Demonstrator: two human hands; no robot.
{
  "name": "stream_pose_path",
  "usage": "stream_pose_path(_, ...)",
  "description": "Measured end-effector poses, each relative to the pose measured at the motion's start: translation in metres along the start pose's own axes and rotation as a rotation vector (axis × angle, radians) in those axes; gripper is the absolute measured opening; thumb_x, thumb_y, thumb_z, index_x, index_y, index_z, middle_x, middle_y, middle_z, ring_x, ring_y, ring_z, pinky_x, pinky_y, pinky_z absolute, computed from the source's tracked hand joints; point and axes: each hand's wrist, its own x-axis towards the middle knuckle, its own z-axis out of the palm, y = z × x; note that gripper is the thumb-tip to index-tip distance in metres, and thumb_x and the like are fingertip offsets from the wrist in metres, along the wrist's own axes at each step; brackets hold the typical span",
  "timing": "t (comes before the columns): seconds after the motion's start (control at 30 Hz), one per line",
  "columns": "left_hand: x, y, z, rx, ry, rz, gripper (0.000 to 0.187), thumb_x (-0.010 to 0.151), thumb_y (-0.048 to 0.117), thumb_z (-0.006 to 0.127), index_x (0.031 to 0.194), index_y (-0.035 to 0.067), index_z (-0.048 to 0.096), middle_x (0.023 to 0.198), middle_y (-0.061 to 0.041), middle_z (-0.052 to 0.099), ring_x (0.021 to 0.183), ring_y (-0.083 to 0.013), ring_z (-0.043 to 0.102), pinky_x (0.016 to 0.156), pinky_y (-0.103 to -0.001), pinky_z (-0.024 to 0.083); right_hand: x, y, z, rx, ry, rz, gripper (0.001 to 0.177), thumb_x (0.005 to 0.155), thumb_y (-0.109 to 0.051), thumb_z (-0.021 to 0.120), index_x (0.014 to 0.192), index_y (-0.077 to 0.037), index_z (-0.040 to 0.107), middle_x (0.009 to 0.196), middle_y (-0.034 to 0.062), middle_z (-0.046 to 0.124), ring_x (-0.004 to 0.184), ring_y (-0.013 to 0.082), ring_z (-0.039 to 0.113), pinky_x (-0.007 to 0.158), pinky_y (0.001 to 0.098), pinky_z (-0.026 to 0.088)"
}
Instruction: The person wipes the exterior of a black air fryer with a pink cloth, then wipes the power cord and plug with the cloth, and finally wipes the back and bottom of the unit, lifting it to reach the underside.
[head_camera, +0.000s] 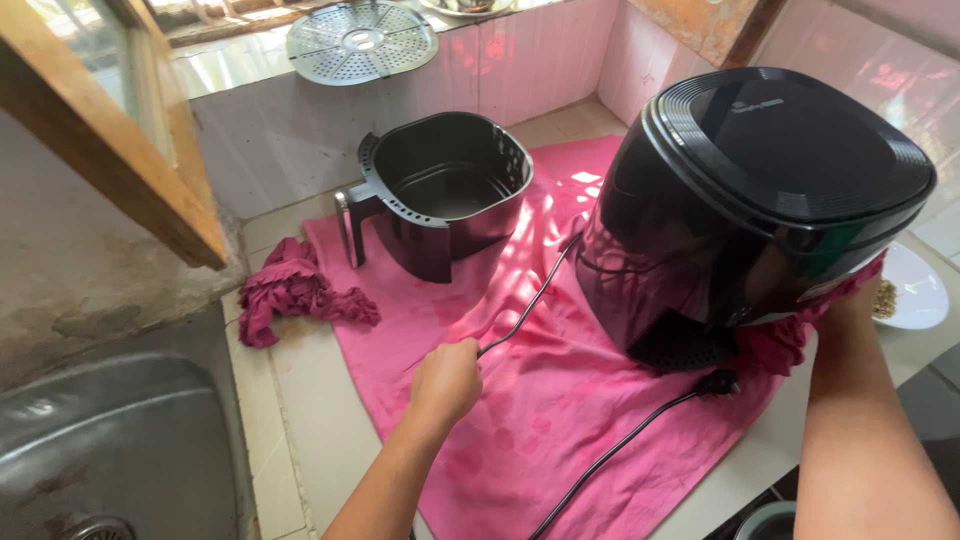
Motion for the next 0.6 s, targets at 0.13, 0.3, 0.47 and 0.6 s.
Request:
stream_pose_path(0.13,0.007,0.025,-0.005,0.026,0.174,0.146,0.022,0.086,0.018,0.068,0.104,0.007,0.067,0.108,-0.018,0.071,0.103,-0.0388,0.067,0.084,-0.050,0.053,0.006,0.039,0.010,-0.200,0.013,0.153,0.037,0.112,-0.024,0.058,0.139,0.001,0.058,0.133,0.0152,0.063,0.118,0.0289,0.059,0.097,0.0407,0.047)
stream_pose_path(0.3,0.094,0.112,-0.010,-0.608,0.405,0.523,0.054,0.095,0.033,0.071,0.138,0.003,0.056,0.134,-0.022,0.063,0.125,-0.0375,0.059,0.105,-0.044,0.045,0.010,0.072,0.020,0.188,0.055,0.081,0.035,0.111,-0.021,0.056,0.140,-0.001,0.056,0.134,0.0094,0.062,0.119,0.0227,0.059,0.100,0.0354,0.048)
stream_pose_path(0.47,0.181,0.181,-0.029,-1.254,0.046,0.711,0.107,0.082,0.027,0.089,0.164,0.003,0.023,0.160,-0.018,0.040,0.150,-0.0275,0.035,0.120,-0.038,0.028,0.009,0.077,0.023,0.585,0.078,0.175,0.034,0.111,-0.018,0.053,0.141,-0.003,0.054,0.135,0.0050,0.061,0.119,0.0174,0.059,0.100,0.0310,0.049)
stream_pose_path(0.6,0.178,0.182,-0.045,-1.386,-0.174,0.648,0.125,0.067,0.032,0.094,0.165,0.004,0.023,0.143,-0.011,0.056,0.128,-0.0241,0.053,0.109,-0.037,0.041,0.023,0.067,0.015,0.639,0.114,0.187,0.032,0.109,-0.014,0.052,0.139,-0.003,0.055,0.133,0.0062,0.062,0.118,0.0183,0.061,0.100,0.0321,0.051)
